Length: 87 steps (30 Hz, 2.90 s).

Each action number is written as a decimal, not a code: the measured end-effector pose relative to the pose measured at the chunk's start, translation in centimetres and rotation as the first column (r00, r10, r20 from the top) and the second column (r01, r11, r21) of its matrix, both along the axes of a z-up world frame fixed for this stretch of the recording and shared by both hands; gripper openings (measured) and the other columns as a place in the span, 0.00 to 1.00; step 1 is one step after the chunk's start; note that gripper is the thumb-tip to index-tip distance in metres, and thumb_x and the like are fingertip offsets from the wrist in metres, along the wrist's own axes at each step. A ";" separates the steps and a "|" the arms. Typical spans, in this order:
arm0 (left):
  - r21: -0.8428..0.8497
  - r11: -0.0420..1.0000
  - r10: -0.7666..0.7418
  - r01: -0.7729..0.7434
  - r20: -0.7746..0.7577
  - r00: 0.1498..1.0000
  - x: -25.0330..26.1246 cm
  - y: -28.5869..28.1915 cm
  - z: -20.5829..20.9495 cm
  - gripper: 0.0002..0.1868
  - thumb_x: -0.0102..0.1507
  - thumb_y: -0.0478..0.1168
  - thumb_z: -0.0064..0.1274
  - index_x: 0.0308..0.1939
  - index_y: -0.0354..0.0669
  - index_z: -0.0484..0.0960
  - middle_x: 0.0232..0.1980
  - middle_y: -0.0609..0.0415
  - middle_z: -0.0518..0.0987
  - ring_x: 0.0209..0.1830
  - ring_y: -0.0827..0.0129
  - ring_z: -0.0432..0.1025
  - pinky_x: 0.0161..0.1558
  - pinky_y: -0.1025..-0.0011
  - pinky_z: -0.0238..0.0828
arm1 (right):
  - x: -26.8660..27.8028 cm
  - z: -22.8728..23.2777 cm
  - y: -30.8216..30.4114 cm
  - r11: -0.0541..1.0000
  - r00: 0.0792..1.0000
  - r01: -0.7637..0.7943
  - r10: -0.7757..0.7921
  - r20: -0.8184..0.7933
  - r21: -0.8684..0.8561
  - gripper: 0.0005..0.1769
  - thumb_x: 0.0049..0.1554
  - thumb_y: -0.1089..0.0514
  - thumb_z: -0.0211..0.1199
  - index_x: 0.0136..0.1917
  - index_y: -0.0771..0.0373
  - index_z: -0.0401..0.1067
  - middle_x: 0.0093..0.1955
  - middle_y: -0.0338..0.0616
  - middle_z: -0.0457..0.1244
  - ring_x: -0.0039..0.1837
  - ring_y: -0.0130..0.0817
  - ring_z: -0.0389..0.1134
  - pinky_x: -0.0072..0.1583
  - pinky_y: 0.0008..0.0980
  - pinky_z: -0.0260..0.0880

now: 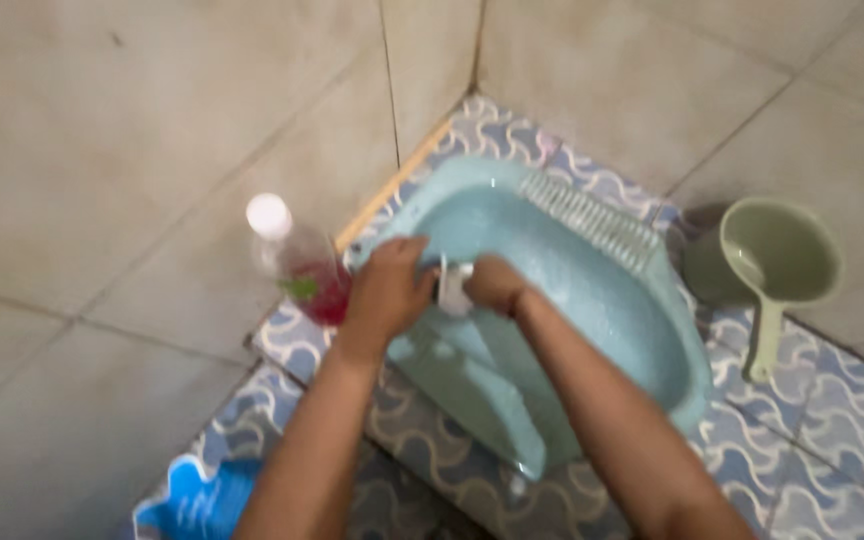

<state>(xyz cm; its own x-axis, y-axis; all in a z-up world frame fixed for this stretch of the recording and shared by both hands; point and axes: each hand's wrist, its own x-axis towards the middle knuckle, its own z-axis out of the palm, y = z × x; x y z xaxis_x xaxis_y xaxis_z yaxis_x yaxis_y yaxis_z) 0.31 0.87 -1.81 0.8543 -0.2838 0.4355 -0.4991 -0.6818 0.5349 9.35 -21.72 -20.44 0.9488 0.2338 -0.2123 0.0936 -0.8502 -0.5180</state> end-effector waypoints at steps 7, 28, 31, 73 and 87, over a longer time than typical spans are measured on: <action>-0.016 1.000 -0.007 0.007 0.014 1.000 -0.7 1.2 -1.9 0.23 0.59 0.41 0.62 0.56 0.35 0.81 0.54 0.39 0.81 0.55 0.43 0.74 0.56 0.54 0.71 | -0.5 -1.7 -0.6 0.975 0.998 -0.061 0.061 -0.006 -0.216 0.16 0.52 0.52 0.62 0.37 0.68 0.80 0.39 0.63 0.68 0.43 0.56 0.74 0.47 0.51 0.72; -0.012 0.999 -0.046 0.046 -0.017 0.999 0.1 0.4 0.6 0.21 0.59 0.41 0.61 0.54 0.36 0.81 0.51 0.40 0.82 0.54 0.44 0.74 0.54 0.53 0.71 | 0.0 5.2 -2.6 0.537 0.688 0.708 -0.374 -0.622 0.459 0.16 0.55 0.63 0.52 0.28 0.68 0.68 0.21 0.49 0.58 0.20 0.35 0.56 0.22 0.38 0.43; 0.006 0.999 -0.054 0.053 0.010 0.999 0.5 0.5 1.2 0.22 0.58 0.41 0.62 0.53 0.35 0.81 0.51 0.39 0.81 0.54 0.44 0.75 0.54 0.53 0.71 | -1.4 5.8 -2.1 0.433 0.614 0.777 -0.367 -0.698 0.456 0.15 0.56 0.65 0.47 0.29 0.66 0.66 0.21 0.47 0.57 0.20 0.31 0.53 0.22 0.33 0.36; 0.015 0.997 -0.071 0.070 0.112 0.991 0.0 -0.4 -0.6 0.23 0.56 0.40 0.63 0.53 0.34 0.81 0.50 0.36 0.81 0.53 0.41 0.73 0.55 0.51 0.69 | -0.8 4.1 -2.1 0.990 0.954 0.136 -0.139 0.267 0.029 0.13 0.52 0.57 0.58 0.40 0.66 0.80 0.43 0.64 0.68 0.47 0.60 0.71 0.53 0.50 0.72; 0.023 0.997 -0.073 0.071 0.139 0.988 0.2 1.1 -0.5 0.23 0.58 0.42 0.63 0.54 0.34 0.80 0.51 0.38 0.81 0.53 0.42 0.74 0.55 0.51 0.69 | -0.7 7.7 -0.2 0.962 0.862 -0.183 0.257 0.438 -0.203 0.13 0.57 0.56 0.57 0.43 0.64 0.80 0.40 0.61 0.69 0.43 0.57 0.71 0.50 0.52 0.72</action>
